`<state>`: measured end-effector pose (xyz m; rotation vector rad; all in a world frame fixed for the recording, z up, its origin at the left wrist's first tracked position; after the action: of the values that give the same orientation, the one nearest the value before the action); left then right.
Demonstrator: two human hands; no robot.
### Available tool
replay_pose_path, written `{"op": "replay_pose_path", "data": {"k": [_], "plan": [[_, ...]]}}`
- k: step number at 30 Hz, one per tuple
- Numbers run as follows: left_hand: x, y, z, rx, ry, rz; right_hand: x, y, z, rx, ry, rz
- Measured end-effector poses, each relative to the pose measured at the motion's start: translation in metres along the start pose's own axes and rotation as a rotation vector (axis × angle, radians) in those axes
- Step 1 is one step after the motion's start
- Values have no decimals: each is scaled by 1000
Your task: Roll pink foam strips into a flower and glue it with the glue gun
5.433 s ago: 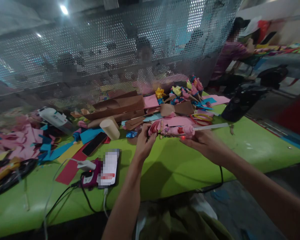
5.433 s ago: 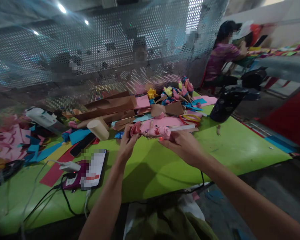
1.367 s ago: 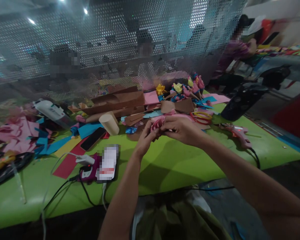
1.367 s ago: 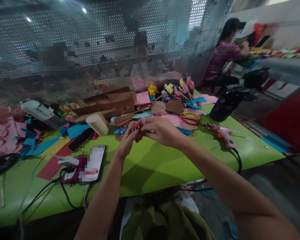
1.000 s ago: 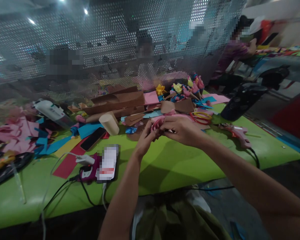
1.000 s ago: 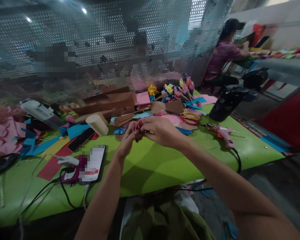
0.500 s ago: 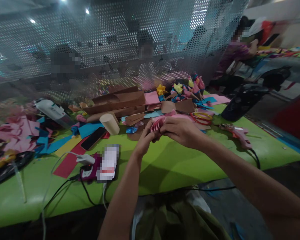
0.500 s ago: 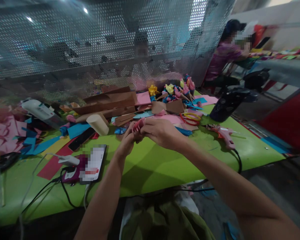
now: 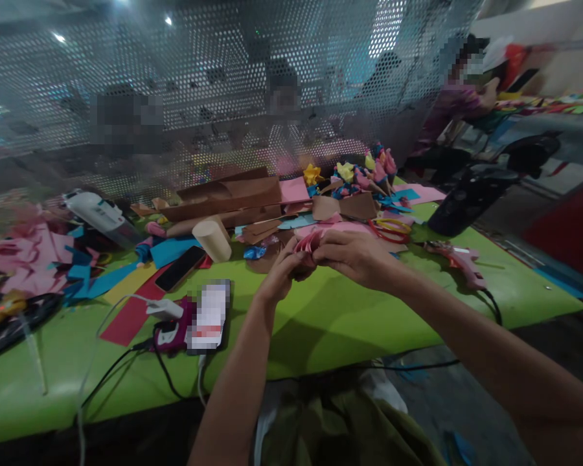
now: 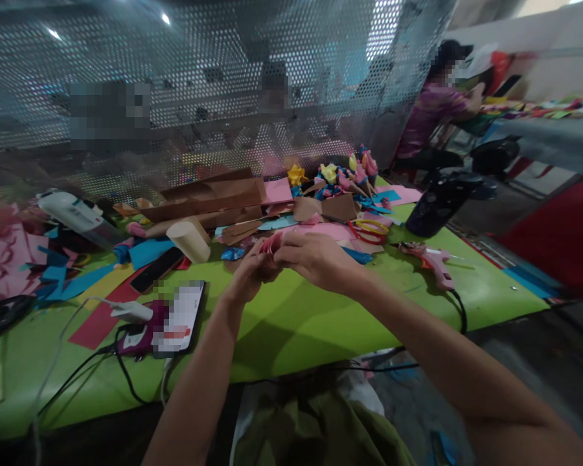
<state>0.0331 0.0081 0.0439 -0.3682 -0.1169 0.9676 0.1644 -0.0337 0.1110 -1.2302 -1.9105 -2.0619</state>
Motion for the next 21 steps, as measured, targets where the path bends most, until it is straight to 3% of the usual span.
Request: {"op": "replay_pose_path", "data": {"k": [13,21], "plan": [[0,-2,-2,-26,70,15,2,2,0,126,5,-45],[0,1,-7,-16,128,61,-1,1,1,178,-21,37]]}}
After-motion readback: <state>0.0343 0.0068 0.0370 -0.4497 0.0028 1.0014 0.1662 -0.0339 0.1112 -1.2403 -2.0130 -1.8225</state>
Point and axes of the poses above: each hand's wrist, its own x-axis towards the middle knuckle, its own y-axis out of the back of the hand, z = x × y, the point moved 5 cm from there along x, towards the middle knuckle, and after that the axes turned 8 degrees about y, right-handed, at the moved point
